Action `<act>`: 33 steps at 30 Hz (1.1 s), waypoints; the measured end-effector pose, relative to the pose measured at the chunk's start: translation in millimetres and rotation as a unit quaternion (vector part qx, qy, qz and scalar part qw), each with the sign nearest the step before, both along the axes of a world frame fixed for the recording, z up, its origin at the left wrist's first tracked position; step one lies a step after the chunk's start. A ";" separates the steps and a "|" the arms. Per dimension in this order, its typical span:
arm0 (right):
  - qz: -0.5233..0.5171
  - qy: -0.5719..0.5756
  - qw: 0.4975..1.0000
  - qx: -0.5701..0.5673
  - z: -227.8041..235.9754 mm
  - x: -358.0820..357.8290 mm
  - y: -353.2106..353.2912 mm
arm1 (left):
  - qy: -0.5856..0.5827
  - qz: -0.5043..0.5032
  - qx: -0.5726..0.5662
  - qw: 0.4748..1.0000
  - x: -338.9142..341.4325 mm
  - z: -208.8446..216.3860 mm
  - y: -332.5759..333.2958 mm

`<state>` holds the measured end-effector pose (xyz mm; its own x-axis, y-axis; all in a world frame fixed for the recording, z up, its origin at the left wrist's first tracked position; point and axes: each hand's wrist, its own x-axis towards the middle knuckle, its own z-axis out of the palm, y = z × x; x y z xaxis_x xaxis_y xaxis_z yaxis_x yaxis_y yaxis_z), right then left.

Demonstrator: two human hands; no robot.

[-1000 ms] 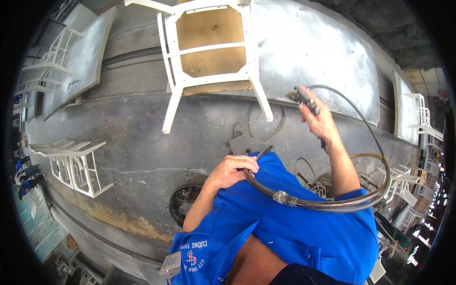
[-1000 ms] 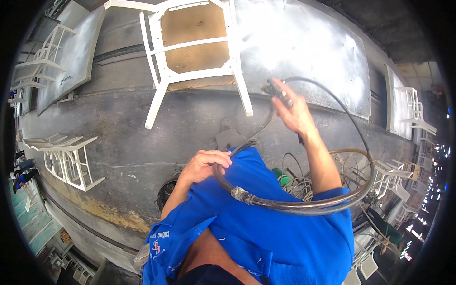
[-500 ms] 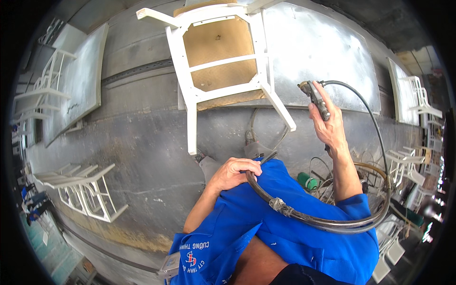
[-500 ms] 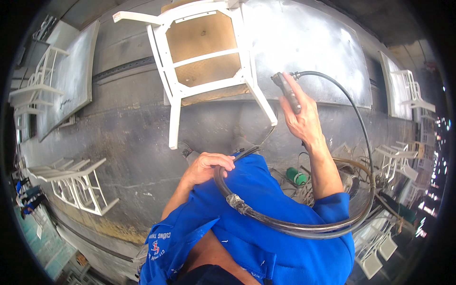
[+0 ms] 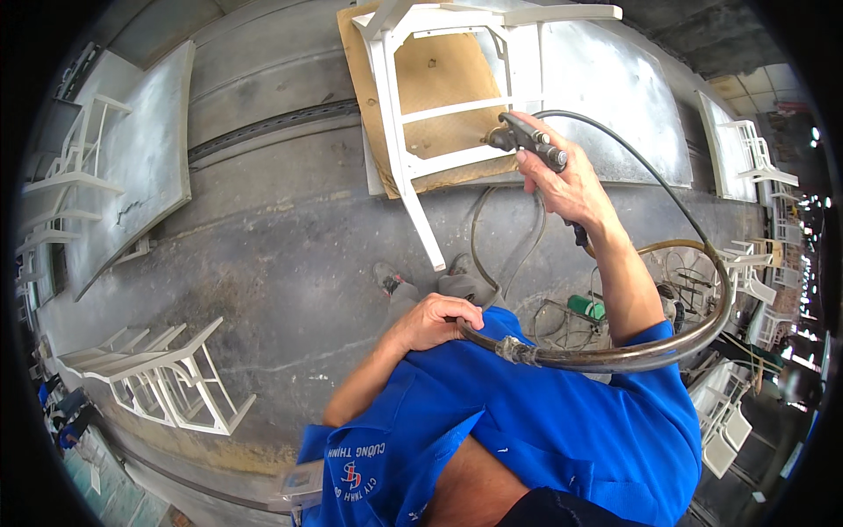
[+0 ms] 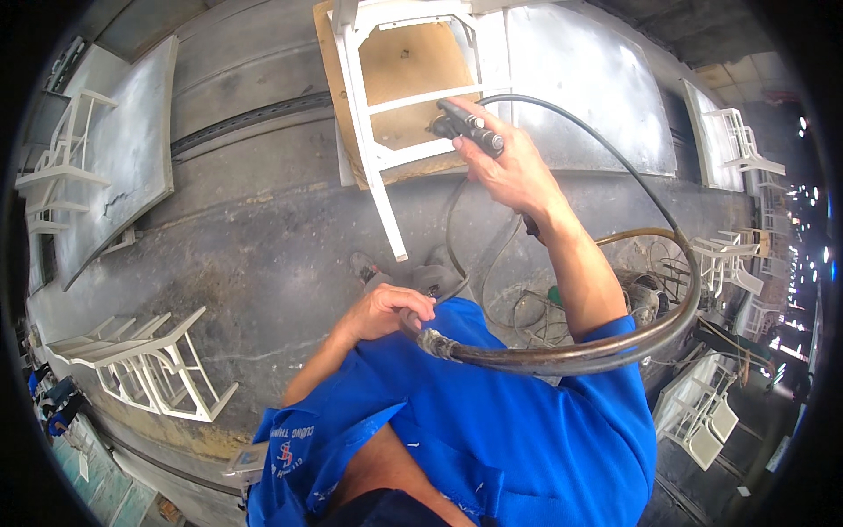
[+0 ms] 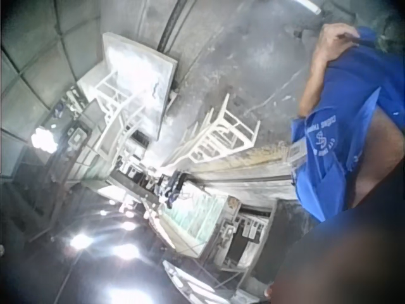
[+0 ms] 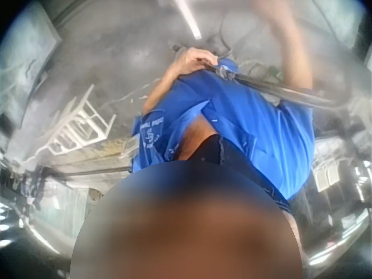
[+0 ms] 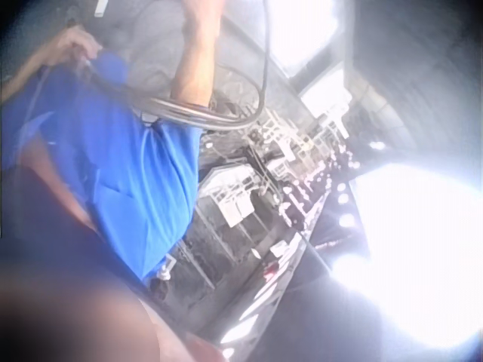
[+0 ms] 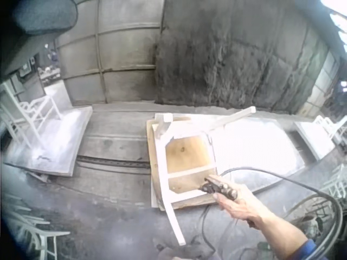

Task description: The person uses a spray gun to apply white paint to the frame of a chair. They reposition the chair and a cardboard sheet to access different sides, then spray a separate chair backrest component before returning to the chair frame.

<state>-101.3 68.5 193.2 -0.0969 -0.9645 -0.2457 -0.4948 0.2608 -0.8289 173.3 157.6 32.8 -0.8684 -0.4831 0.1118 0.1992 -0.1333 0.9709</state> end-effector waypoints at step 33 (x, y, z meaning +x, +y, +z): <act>0.084 0.046 0.941 -0.324 0.7 26.9 2.8 | -0.022 0.121 0.045 0.991 3.9 0.9 69.2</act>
<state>-74.4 71.3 193.9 0.0782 -0.9127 0.4012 -0.5611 -0.3729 -0.7390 177.3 226.9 33.7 -0.7282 -0.6849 0.0239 0.1943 -0.1729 0.9656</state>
